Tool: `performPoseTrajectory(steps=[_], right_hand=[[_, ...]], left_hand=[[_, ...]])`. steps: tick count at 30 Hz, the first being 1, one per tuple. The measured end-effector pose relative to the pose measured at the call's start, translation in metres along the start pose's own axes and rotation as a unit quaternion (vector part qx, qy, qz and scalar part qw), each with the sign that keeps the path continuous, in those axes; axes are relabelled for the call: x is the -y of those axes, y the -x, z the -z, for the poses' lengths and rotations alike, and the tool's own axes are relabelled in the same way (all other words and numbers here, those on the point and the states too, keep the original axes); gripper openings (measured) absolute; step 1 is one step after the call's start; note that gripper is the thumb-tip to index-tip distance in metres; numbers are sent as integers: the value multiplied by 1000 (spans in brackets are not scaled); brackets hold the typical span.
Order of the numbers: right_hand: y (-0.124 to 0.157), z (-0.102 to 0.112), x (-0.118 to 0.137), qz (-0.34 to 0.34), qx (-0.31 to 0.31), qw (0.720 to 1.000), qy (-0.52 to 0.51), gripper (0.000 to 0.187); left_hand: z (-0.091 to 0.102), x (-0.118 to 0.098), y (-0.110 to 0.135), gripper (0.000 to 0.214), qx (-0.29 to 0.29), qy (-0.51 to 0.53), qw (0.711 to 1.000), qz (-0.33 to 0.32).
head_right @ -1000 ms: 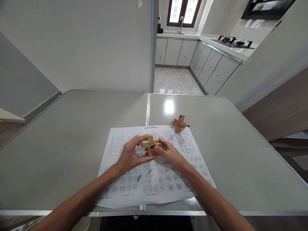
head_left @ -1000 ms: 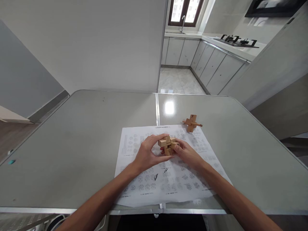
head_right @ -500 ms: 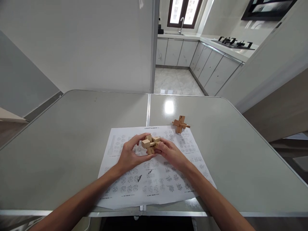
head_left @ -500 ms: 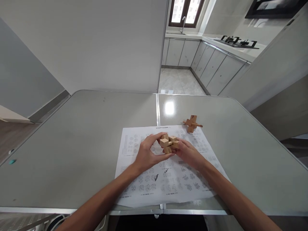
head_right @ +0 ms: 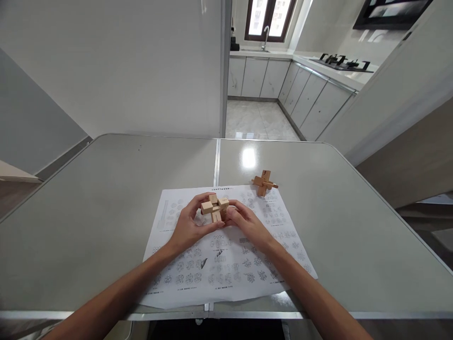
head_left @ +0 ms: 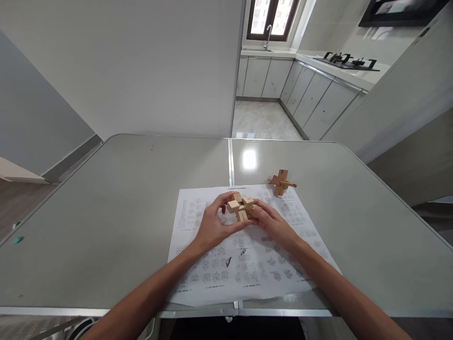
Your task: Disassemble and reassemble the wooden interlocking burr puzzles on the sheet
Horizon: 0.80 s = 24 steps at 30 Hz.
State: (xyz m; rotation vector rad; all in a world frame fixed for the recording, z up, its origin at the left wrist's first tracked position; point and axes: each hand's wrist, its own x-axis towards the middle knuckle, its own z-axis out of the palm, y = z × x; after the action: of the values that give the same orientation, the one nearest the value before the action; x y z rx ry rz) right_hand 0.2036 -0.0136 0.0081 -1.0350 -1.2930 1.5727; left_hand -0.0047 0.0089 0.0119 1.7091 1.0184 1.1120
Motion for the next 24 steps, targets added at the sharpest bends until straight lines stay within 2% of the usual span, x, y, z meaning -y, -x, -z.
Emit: performPoseTrajectory(steps=[3, 6, 9, 11, 14, 18, 20, 24], right_hand=[[-1, 1, -3, 54, -72, 986, 141, 44], [-3, 3, -10, 131, -129, 934, 307, 56], [-6, 6, -18, 179, -124, 886, 410, 56], [-7, 8, -23, 188, -101, 872, 441, 55], [-7, 11, -27, 180, -67, 872, 451, 59], [-5, 14, -21, 164, -43, 899, 404, 68], [-5, 14, -16, 169, -62, 917, 355, 62], [-4, 14, -6, 170, -116, 942, 265, 37]], left_hand=[[2, 0, -3, 64, -9, 48, 998, 47], [3, -1, -4, 61, -22, 75, 994, 77], [3, -2, -5, 59, -25, 78, 994, 79], [3, -1, -5, 59, -21, 64, 995, 77], [2, 0, -4, 60, -14, 46, 996, 71], [2, 2, -2, 63, -13, 31, 997, 65], [2, 1, -2, 65, -8, 30, 998, 61], [1, 0, -2, 66, 14, 32, 999, 36]])
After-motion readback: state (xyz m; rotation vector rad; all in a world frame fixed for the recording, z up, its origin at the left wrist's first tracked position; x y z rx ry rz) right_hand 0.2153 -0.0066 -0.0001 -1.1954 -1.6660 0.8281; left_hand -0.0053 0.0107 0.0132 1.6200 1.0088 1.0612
